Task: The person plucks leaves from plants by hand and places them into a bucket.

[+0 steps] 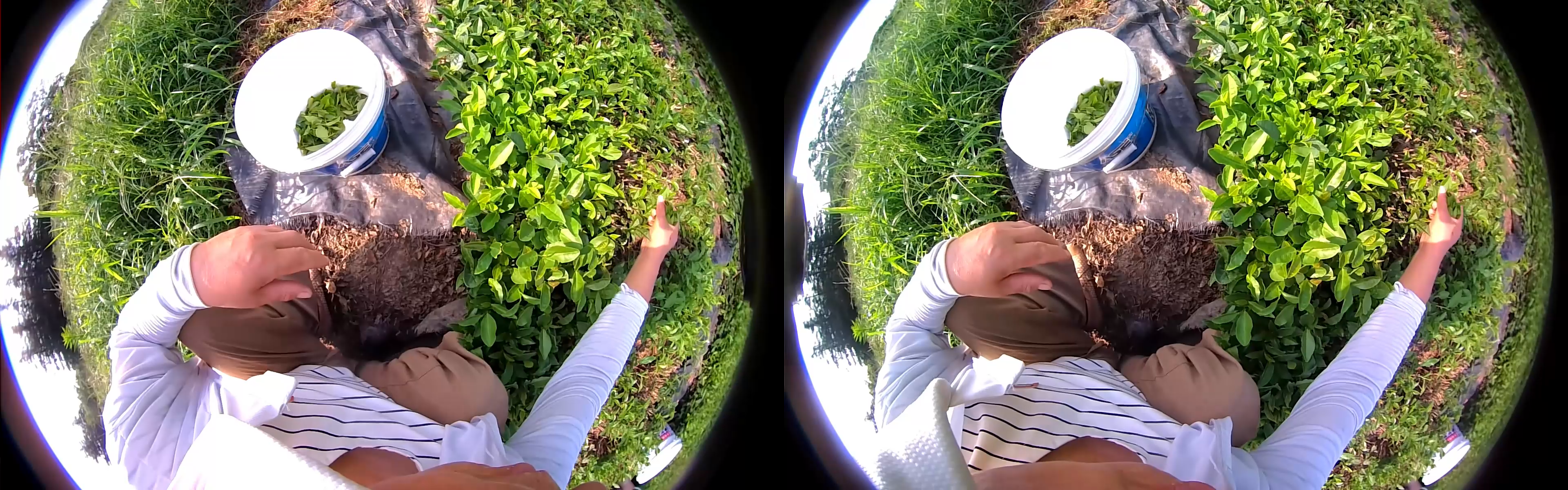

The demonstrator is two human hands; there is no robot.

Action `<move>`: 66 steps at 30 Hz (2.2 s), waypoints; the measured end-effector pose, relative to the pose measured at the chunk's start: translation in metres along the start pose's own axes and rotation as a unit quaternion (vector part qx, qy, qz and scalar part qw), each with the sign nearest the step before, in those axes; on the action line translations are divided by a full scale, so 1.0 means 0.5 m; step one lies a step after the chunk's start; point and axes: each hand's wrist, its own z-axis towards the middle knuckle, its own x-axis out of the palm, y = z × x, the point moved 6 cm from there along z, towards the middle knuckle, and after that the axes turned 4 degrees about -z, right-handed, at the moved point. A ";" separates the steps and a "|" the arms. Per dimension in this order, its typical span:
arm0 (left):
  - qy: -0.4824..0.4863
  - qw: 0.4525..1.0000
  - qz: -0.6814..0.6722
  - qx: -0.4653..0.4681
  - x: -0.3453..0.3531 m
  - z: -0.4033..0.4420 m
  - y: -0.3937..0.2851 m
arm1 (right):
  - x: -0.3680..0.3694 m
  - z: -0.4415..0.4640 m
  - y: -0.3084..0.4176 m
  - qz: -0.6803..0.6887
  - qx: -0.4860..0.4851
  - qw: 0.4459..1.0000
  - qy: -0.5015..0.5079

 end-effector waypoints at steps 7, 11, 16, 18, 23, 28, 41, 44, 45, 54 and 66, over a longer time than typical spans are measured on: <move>-0.011 1.000 -0.008 -0.013 -0.004 -0.011 0.005 | -0.010 0.021 -0.027 0.363 0.052 0.919 0.144; 0.003 1.000 -0.007 -0.020 -0.003 -0.012 0.009 | -0.027 -0.047 0.063 0.322 0.054 0.943 0.067; 0.004 1.000 -0.010 -0.019 -0.004 -0.007 0.010 | 0.007 -0.043 0.112 0.103 0.040 0.991 0.081; 0.019 0.999 -0.018 -0.036 0.002 -0.011 0.015 | 0.013 0.024 0.063 -0.003 0.055 0.996 0.074; 0.000 1.000 -0.017 -0.012 0.001 -0.013 0.008 | 0.056 0.132 -0.015 -0.366 -0.044 0.922 0.120; -0.007 1.000 -0.016 -0.006 -0.004 -0.015 0.004 | 0.072 0.021 0.055 -0.433 -0.363 0.825 -0.018; 0.004 1.000 -0.020 -0.013 -0.004 0.005 0.011 | -0.025 0.181 -0.069 0.214 0.132 0.966 0.060; -0.014 1.000 -0.025 -0.006 -0.003 0.009 0.012 | 0.020 0.192 -0.051 0.187 0.134 0.973 0.011; -0.014 1.000 -0.027 -0.006 -0.002 0.010 0.012 | 0.037 0.149 -0.015 0.144 0.133 0.981 -0.011; 0.001 1.000 -0.022 -0.019 0.005 0.019 0.019 | 0.002 0.209 -0.060 0.235 0.107 0.965 0.052; 0.006 1.000 -0.026 -0.013 0.004 0.031 0.016 | 0.021 0.184 -0.024 0.123 0.122 0.983 0.068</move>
